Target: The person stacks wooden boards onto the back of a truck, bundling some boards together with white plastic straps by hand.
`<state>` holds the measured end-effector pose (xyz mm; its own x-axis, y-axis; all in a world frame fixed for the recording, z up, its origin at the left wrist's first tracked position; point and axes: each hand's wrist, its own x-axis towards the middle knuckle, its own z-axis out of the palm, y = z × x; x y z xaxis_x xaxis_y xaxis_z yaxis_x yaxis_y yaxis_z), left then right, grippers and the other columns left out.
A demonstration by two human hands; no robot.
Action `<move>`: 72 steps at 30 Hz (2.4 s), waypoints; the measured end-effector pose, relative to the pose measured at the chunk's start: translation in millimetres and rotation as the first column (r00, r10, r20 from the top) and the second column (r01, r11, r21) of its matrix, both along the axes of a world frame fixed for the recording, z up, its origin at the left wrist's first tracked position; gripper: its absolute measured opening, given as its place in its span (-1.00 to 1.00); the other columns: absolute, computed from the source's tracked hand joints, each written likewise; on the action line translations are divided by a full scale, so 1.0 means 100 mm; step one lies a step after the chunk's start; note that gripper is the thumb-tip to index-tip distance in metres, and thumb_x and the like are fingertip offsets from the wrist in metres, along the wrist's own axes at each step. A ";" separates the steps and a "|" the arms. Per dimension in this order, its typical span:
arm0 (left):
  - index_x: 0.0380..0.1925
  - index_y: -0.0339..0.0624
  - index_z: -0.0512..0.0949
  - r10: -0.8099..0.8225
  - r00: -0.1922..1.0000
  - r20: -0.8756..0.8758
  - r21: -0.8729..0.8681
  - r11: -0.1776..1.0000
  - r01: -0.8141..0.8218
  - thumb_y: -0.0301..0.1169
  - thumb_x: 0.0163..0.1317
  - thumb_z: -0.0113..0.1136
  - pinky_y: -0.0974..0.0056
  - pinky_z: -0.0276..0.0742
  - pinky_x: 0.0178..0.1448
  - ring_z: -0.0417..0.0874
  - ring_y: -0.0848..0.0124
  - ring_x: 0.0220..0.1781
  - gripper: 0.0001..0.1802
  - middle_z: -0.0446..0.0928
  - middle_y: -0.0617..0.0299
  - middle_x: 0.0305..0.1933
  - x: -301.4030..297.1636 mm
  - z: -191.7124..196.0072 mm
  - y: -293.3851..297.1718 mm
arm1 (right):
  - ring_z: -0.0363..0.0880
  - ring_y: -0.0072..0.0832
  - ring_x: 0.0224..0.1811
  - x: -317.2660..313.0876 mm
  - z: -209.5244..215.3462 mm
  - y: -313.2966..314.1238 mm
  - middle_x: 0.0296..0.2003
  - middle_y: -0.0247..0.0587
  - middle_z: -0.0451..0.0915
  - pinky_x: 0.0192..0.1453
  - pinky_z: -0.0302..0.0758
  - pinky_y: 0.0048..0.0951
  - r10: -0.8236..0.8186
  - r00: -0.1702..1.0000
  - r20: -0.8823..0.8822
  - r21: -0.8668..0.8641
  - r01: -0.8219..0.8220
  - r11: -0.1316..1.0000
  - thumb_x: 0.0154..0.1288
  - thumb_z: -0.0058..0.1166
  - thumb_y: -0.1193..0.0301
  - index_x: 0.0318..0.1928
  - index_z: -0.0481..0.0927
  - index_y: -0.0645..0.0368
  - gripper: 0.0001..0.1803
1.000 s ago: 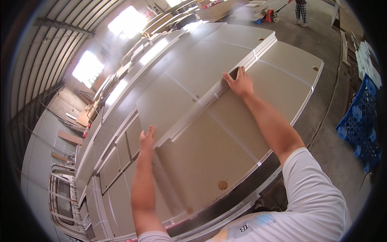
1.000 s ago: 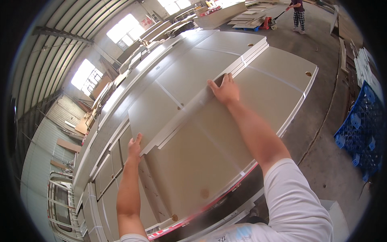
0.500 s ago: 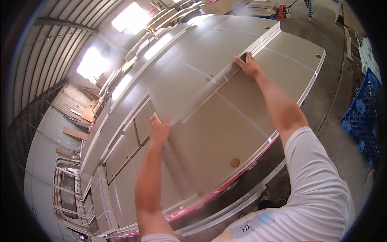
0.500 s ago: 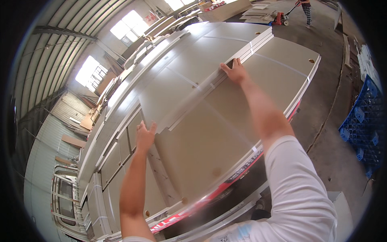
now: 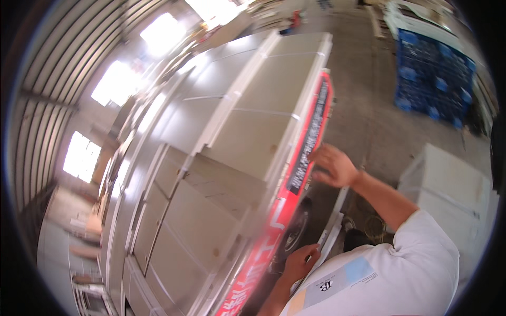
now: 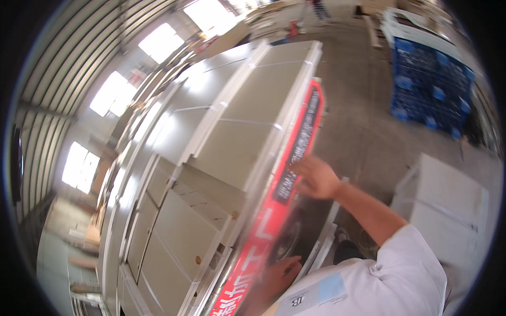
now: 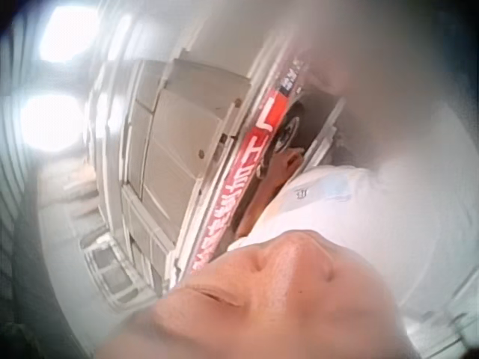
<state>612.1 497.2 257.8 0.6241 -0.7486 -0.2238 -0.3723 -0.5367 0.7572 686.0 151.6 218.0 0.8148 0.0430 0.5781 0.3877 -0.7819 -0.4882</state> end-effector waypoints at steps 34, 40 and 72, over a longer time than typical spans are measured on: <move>0.16 -0.32 0.58 -0.802 0.154 -0.577 0.148 0.083 0.986 -0.28 0.48 0.13 0.30 0.64 0.02 0.75 0.37 -0.13 -0.61 0.73 0.06 -0.08 -7.09 -2.49 -1.59 | 0.60 -0.14 0.25 -10.29 -2.87 5.05 0.21 0.02 0.63 0.36 0.47 -0.23 -0.095 0.185 -0.978 0.178 0.506 -0.844 0.43 0.07 -0.07 0.23 0.65 0.15 -0.38; 0.14 -0.25 0.59 -0.579 0.186 -0.794 0.218 0.014 0.976 -0.19 0.49 0.12 0.30 0.63 -0.06 0.73 0.38 -0.21 -0.60 0.71 0.09 -0.12 -8.63 -2.68 -1.97 | 0.73 -0.18 -0.01 -11.12 -2.98 4.82 -0.11 -0.11 0.78 0.16 0.59 -0.25 -0.177 -0.003 -0.984 0.157 0.450 -0.879 0.36 0.13 0.13 -0.06 0.80 0.08 -0.64; 0.25 -0.02 0.41 -0.317 0.591 -0.742 0.386 0.519 0.763 0.00 0.52 0.09 0.29 0.48 -0.37 0.64 0.38 -0.20 -0.52 0.60 0.30 0.02 -12.60 -4.62 -3.22 | 0.60 0.06 0.18 -15.91 -4.51 2.55 0.05 0.06 0.69 0.27 0.46 -0.11 0.169 -0.129 -0.977 -0.147 -0.168 -0.975 0.39 -0.10 -0.27 0.01 0.70 0.18 -0.26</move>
<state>-647.9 175.4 -204.3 -0.2612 -0.4085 -0.8746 -0.4307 -0.7615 0.4843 -905.3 407.1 -233.5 -0.6776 0.1798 -0.7131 0.5582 0.7571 -0.3394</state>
